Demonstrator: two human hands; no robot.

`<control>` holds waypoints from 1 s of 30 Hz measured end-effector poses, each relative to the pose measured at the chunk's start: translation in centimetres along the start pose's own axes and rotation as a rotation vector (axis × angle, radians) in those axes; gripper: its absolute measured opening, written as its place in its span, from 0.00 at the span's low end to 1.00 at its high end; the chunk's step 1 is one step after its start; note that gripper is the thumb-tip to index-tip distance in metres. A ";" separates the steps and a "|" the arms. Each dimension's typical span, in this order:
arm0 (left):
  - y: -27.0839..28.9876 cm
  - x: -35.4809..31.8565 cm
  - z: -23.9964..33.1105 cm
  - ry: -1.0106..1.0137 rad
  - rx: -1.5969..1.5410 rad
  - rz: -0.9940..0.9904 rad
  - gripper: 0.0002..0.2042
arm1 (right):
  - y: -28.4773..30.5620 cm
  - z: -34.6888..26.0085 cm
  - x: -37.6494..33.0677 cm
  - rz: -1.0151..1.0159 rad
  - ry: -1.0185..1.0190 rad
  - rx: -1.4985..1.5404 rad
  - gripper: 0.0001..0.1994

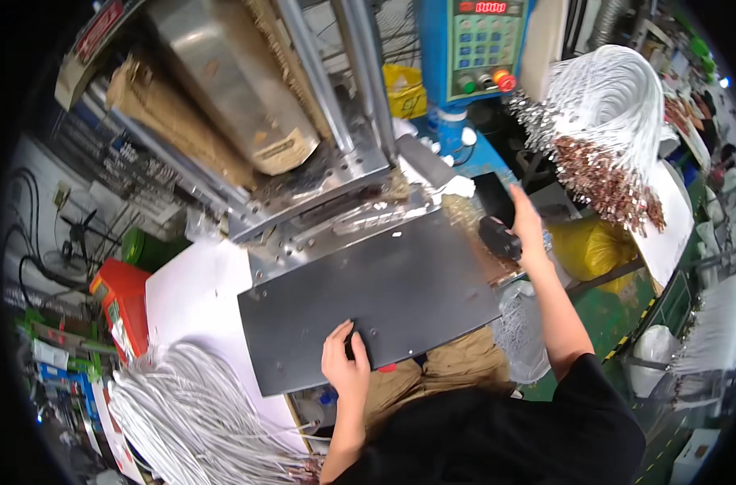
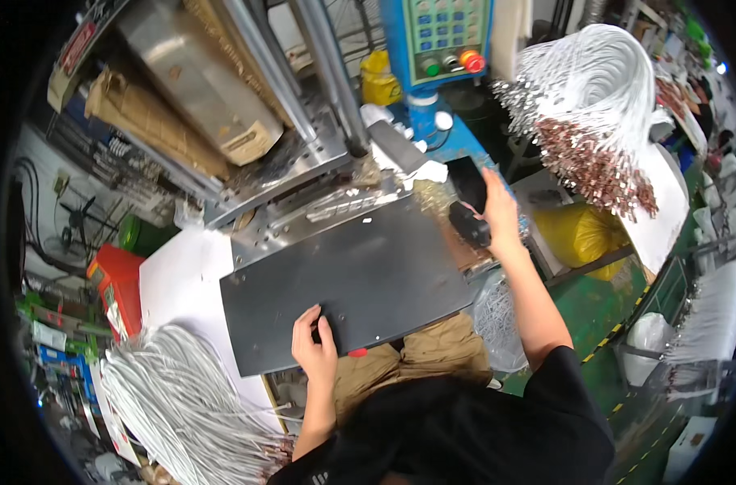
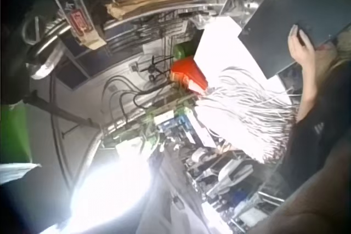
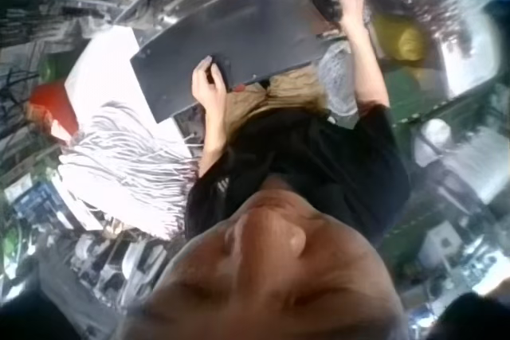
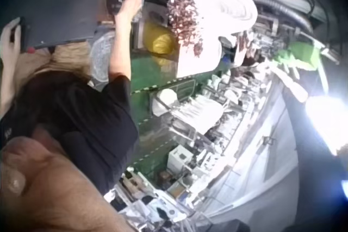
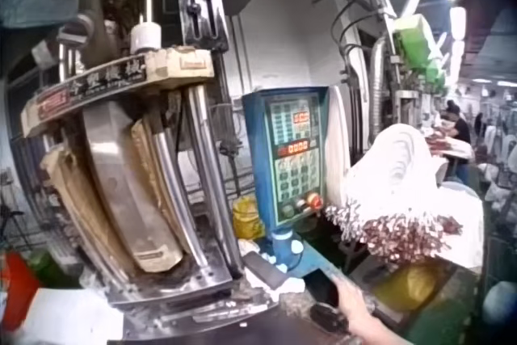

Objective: Organize and feed bundles of white wires into a connector assembly machine.

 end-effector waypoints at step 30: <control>-6.1 18.8 -2.7 -0.329 0.251 -0.070 0.16 | -11.4 -19.4 6.2 -0.109 0.605 0.083 0.18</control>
Point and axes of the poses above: each hand's wrist, its own x-axis towards the middle knuckle, its own y-axis out of the back of the hand, z = x × y, the point moved 6 cm from there along x, towards the middle knuckle, and after that the axes turned 4 degrees about -x, right-handed, at the moved point
